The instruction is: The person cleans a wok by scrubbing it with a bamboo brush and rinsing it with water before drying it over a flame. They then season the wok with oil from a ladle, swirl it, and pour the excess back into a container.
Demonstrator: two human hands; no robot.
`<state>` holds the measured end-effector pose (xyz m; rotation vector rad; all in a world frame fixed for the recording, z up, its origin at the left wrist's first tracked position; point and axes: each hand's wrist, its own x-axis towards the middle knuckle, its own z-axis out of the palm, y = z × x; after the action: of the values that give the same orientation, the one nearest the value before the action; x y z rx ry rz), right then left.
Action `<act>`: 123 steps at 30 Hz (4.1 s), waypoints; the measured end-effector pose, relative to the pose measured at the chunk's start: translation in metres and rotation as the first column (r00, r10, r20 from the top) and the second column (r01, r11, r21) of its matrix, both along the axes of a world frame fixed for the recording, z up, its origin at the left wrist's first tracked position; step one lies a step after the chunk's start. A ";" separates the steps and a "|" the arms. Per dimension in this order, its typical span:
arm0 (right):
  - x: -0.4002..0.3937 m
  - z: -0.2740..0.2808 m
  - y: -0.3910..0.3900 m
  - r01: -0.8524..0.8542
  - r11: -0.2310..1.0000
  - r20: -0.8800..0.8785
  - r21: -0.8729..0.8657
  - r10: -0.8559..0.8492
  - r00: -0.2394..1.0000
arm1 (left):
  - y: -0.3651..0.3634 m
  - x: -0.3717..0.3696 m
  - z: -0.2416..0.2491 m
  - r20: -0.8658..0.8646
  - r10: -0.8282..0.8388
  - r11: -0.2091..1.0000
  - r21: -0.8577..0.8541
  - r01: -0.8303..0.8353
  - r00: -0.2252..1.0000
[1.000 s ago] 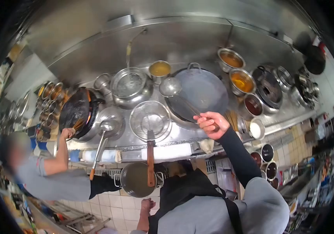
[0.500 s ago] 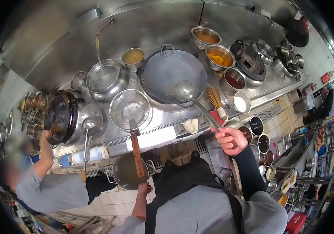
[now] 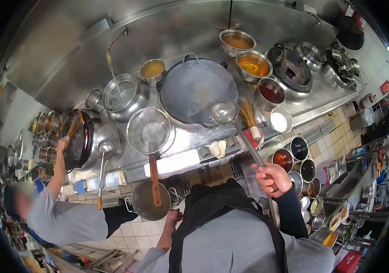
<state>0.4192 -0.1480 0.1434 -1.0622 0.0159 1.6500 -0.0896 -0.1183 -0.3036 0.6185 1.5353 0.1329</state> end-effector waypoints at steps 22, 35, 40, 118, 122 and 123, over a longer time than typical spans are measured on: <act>0.006 0.009 -0.012 -0.077 0.995 0.102 -0.069 0.084 0.991 | 0.028 0.044 0.037 -0.069 0.007 0.990 -0.138 -0.016 0.998; -0.025 -0.020 -0.017 -0.137 0.982 0.746 -0.130 0.188 0.639 | 0.010 -0.008 0.006 -0.075 0.002 0.991 -0.132 -0.012 0.997; -0.044 -0.019 0.024 -0.082 0.994 0.743 -0.072 0.109 0.661 | -0.007 -0.035 0.011 -0.071 0.136 0.972 -0.182 -0.147 0.988; 0.001 -0.032 0.006 -0.017 0.997 -0.286 0.071 0.036 0.958 | 0.168 0.073 0.216 -0.570 0.148 0.483 0.755 0.444 0.808; 0.014 -0.018 0.000 -0.059 0.998 -0.154 0.020 0.062 0.986 | 0.185 0.140 0.231 -0.478 0.086 0.333 0.841 0.427 0.874; 0.017 -0.014 -0.003 -0.064 0.998 -0.143 0.020 0.067 0.988 | 0.188 0.160 0.231 -0.480 0.069 0.289 0.849 0.443 0.875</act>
<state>0.4364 -0.1507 0.1299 -0.9396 0.0634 1.7806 0.0709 0.0694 -0.0722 1.9429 1.6808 0.8370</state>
